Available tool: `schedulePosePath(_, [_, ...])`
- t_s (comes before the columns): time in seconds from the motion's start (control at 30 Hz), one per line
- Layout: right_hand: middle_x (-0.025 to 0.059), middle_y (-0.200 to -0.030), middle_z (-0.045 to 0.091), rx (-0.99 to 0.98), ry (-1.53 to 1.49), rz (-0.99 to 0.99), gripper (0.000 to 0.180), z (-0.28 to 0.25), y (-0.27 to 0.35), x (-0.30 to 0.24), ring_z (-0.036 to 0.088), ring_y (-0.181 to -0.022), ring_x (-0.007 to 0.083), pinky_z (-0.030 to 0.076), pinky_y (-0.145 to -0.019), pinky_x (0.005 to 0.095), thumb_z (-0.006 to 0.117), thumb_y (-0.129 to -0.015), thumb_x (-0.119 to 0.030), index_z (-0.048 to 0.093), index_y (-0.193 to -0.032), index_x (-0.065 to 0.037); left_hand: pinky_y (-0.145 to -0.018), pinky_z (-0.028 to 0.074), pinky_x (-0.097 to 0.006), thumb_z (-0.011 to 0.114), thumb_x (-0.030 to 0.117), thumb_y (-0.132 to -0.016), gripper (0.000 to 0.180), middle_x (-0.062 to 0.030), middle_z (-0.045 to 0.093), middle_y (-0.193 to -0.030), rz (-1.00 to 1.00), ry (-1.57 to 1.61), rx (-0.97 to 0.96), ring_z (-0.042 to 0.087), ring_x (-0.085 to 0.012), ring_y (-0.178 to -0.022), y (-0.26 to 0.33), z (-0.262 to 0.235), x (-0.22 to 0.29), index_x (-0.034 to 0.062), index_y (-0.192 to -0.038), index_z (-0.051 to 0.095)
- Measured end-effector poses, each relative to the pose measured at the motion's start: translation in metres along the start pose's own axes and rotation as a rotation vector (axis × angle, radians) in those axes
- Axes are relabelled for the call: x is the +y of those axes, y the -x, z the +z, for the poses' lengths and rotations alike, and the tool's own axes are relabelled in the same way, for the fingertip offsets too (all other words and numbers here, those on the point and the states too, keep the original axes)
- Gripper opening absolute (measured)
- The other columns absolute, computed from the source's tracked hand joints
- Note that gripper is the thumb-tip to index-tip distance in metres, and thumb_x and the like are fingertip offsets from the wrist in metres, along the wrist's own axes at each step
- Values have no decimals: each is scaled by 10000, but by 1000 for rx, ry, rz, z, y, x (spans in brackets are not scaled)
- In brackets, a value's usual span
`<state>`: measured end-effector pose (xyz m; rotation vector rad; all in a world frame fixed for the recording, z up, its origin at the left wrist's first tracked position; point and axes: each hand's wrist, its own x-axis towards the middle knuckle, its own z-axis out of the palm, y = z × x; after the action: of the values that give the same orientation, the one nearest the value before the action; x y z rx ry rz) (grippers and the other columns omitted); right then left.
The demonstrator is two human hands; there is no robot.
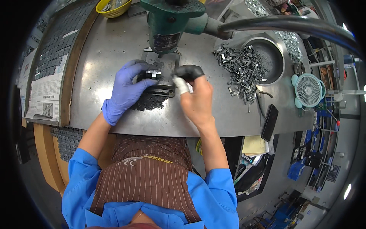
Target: The person attaches metal clips onto metal components by hand, presses them together using a manual lever press machine, and places the assembled components into a cardboard box.
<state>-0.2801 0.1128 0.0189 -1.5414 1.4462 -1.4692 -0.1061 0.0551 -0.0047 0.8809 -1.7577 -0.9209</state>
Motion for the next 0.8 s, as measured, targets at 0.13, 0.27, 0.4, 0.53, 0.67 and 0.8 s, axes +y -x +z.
schedulePosePath(0.13, [104, -788, 614, -21, 199, -302, 174, 19, -16, 4, 609, -726, 216, 476, -647, 296, 628, -726, 56, 531, -850, -15, -650, 451, -370, 706, 132, -631, 278, -117, 584, -753, 126, -220, 1, 553, -297, -717, -3, 1, 3, 42, -879, 618])
schedulePosePath(0.27, [95, -766, 595, -48, 262, -365, 204, 21, -20, 5, 588, -682, 239, 458, -610, 314, 645, -701, 55, 515, -832, -32, -667, 452, -367, 707, 116, -634, 303, -139, 589, -793, 209, -275, -9, 556, -303, -748, -3, -1, 1, 27, -908, 611])
schedulePosePath(0.4, [94, -759, 589, -80, 329, -430, 218, 18, -22, 1, 575, -667, 246, 452, -596, 314, 649, -692, 54, 502, -828, -32, -661, 452, -365, 709, 91, -627, 324, -161, 585, -819, 238, -247, -35, 555, -313, -749, -4, -2, 0, 0, -919, 603])
schedulePosePath(0.53, [97, -732, 569, -151, 402, -507, 229, 16, -26, -5, 550, -645, 261, 438, -562, 335, 638, -673, 69, 485, -811, -31, -648, 452, -372, 706, 86, -628, 322, -160, 583, -812, 266, -242, -38, 555, -318, -736, -5, -3, -1, -2, -920, 602])
schedulePosePath(0.67, [108, -718, 551, -265, 552, -662, 200, 7, -33, -8, 535, -633, 281, 429, -545, 360, 618, -674, 62, 485, -794, -29, -644, 455, -369, 702, 82, -627, 326, -163, 578, -804, 330, -277, -53, 555, -325, -735, -10, -1, -2, -2, -925, 601])
schedulePosePath(0.8, [119, -699, 549, -329, 642, -655, 168, 4, -39, -13, 538, -618, 291, 436, -546, 355, 614, -681, 51, 507, -792, -16, -661, 459, -357, 699, 73, -632, 317, -163, 578, -824, 354, -294, -85, 557, -315, -740, -13, -5, 1, -8, -924, 602])
